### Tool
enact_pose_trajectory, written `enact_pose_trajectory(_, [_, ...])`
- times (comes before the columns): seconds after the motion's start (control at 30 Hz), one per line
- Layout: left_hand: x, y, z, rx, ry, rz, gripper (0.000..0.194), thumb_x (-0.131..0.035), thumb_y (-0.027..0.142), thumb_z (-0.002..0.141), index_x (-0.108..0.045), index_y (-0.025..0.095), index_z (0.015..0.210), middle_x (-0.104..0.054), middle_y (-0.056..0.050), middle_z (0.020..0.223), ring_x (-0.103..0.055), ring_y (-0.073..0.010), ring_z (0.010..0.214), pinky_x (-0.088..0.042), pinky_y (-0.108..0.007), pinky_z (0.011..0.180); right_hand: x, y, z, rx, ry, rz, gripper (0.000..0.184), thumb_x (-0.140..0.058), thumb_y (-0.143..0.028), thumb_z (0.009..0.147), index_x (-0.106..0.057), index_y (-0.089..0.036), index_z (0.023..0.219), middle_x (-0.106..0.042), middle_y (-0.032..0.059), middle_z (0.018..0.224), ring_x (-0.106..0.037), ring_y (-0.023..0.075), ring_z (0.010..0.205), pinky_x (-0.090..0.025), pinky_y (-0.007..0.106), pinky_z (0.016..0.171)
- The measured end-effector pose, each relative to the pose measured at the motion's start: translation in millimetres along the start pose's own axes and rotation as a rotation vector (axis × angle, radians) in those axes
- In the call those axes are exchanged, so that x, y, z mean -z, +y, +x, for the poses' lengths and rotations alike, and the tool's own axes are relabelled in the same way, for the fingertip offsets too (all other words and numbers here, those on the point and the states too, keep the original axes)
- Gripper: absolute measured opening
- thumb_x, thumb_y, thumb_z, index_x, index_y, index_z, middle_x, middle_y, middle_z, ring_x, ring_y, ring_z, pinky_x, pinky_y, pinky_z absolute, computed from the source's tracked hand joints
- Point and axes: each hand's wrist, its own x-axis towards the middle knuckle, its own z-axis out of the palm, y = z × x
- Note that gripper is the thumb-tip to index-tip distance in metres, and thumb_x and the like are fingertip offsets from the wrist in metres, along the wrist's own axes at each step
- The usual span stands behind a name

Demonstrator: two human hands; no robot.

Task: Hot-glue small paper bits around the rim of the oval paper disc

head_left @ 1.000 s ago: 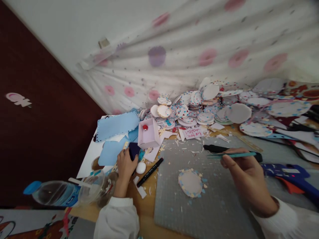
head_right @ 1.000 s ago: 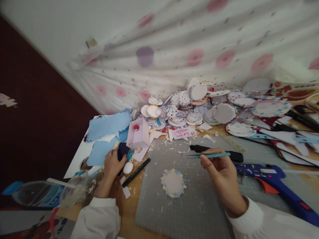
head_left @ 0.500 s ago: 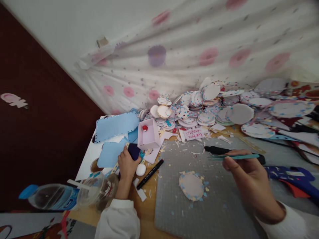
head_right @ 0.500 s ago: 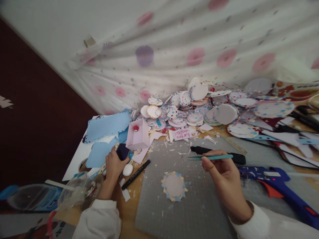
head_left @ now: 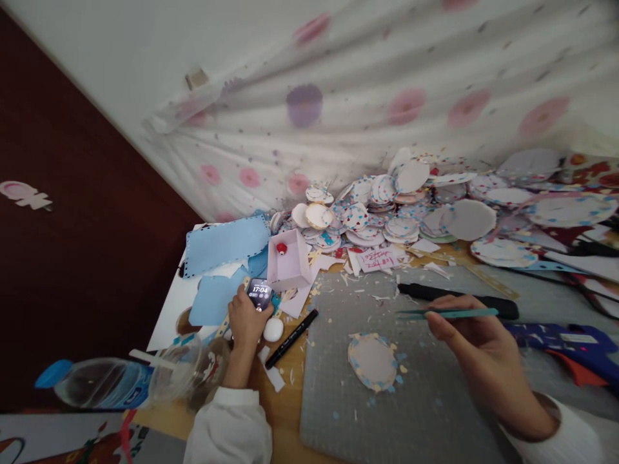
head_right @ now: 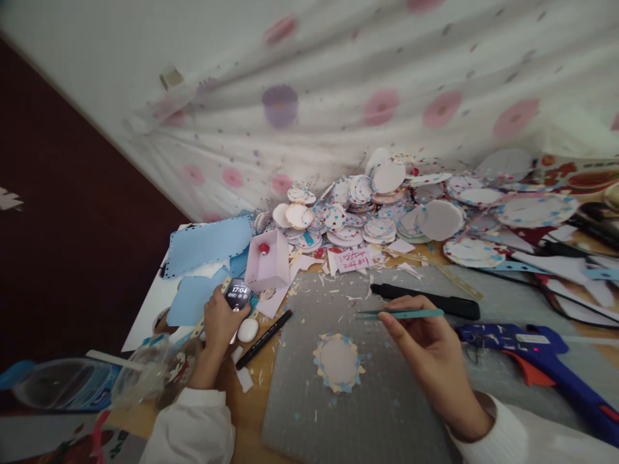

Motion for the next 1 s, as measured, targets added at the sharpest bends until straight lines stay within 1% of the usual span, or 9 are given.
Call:
enact_pose_trajectory(0.3, [6.3,7,2,0.014,-0.046,0.034,0.08,-0.074,0.041,0.077,-0.044,0.001,0.139,-0.067,-0.025,0.114,-0.065,-0.0407,0.107,-0.048,-0.048,0.094,1,-6,0,0.011,-0.037,-0.04,0.019,-0.079,-0.042,0.08,-0.068,-0.026,0.081,-0.073,0.0023,0.087,-0.069,0.0182,0.075,-0.051,0.024,0.05])
enact_pose_trajectory(0.5, [11.3,7,2,-0.001,-0.071,-0.001,0.074,-0.075,0.036,0.078,-0.046,0.003,0.138,-0.068,-0.026,0.115,-0.065,-0.0421,0.108,-0.049,-0.049,0.092,-1,-3,0,0.036,0.036,-0.022,0.023,-0.08,-0.043,0.078,-0.067,-0.026,0.084,-0.073,0.0027,0.086,-0.071,0.0198,0.077,-0.057,0.028,0.058])
enact_pose_trajectory(0.63, [28.4,9,0,-0.049,-0.036,-0.076,0.059,-0.068,0.038,0.086,-0.052,0.004,0.132,-0.066,-0.028,0.124,-0.062,-0.0428,0.116,-0.047,-0.051,0.099,-2,-1,-1,0.085,0.059,0.005,0.021,-0.08,-0.04,0.079,-0.065,-0.026,0.082,-0.074,0.0038,0.085,-0.073,0.0213,0.081,-0.059,0.03,0.059])
enact_pose_trajectory(0.73, [51.4,21,-8,-0.126,0.018,-0.163,0.043,-0.059,0.036,0.093,-0.058,0.011,0.127,-0.063,-0.021,0.131,-0.056,-0.037,0.126,-0.042,-0.047,0.108,-3,-2,-3,0.114,0.039,0.018,0.018,-0.08,-0.036,0.079,-0.065,-0.026,0.082,-0.075,0.0047,0.086,-0.074,0.022,0.082,-0.055,0.026,0.051])
enact_pose_trajectory(0.77, [59.3,27,-13,-0.174,0.027,-0.233,0.037,-0.056,0.035,0.095,-0.06,0.014,0.125,-0.065,-0.017,0.128,-0.058,-0.0328,0.124,-0.043,-0.043,0.107,-3,-2,-4,0.118,0.031,0.019,0.017,-0.079,-0.034,0.08,-0.065,-0.026,0.081,-0.075,0.0047,0.086,-0.074,0.0218,0.082,-0.054,0.025,0.049])
enact_pose_trajectory(0.83, [72.4,45,-24,-0.286,0.013,-0.58,0.027,-0.055,0.033,0.095,-0.066,0.017,0.114,-0.07,-0.013,0.116,-0.062,-0.0288,0.113,-0.046,-0.039,0.1,-4,-2,-6,0.12,0.017,0.018,0.016,-0.079,-0.032,0.08,-0.064,-0.026,0.079,-0.076,0.0043,0.085,-0.075,0.0216,0.082,-0.054,0.024,0.049])
enact_pose_trajectory(0.9, [78.3,67,-36,-0.324,-0.105,-0.909,0.02,-0.061,0.033,0.091,-0.072,0.02,0.101,-0.072,-0.008,0.106,-0.064,-0.0254,0.101,-0.047,-0.035,0.092,-4,-1,-8,0.12,0.008,0.013,0.017,-0.079,-0.03,0.08,-0.063,-0.026,0.077,-0.077,0.0043,0.086,-0.076,0.0218,0.083,-0.056,0.025,0.052])
enact_pose_trajectory(0.93, [77.7,78,-41,-0.291,-0.191,-1.075,0.018,-0.066,0.033,0.088,-0.074,0.02,0.097,-0.072,-0.007,0.101,-0.064,-0.0236,0.096,-0.046,-0.033,0.088,-4,-1,-9,0.121,0.009,0.006,0.016,-0.078,-0.03,0.081,-0.063,-0.026,0.078,-0.077,0.0046,0.088,-0.076,0.022,0.084,-0.057,0.025,0.054])
enact_pose_trajectory(1.0, [69.9,102,-51,-0.103,-0.376,-1.459,0.016,-0.074,0.034,0.082,-0.076,0.019,0.083,-0.07,-0.004,0.084,-0.06,-0.0195,0.083,-0.044,-0.029,0.078,-3,1,-9,0.141,0.008,-0.029,0.013,-0.077,-0.029,0.083,-0.065,-0.026,0.08,-0.078,0.0047,0.092,-0.076,0.0222,0.086,-0.059,0.028,0.06])
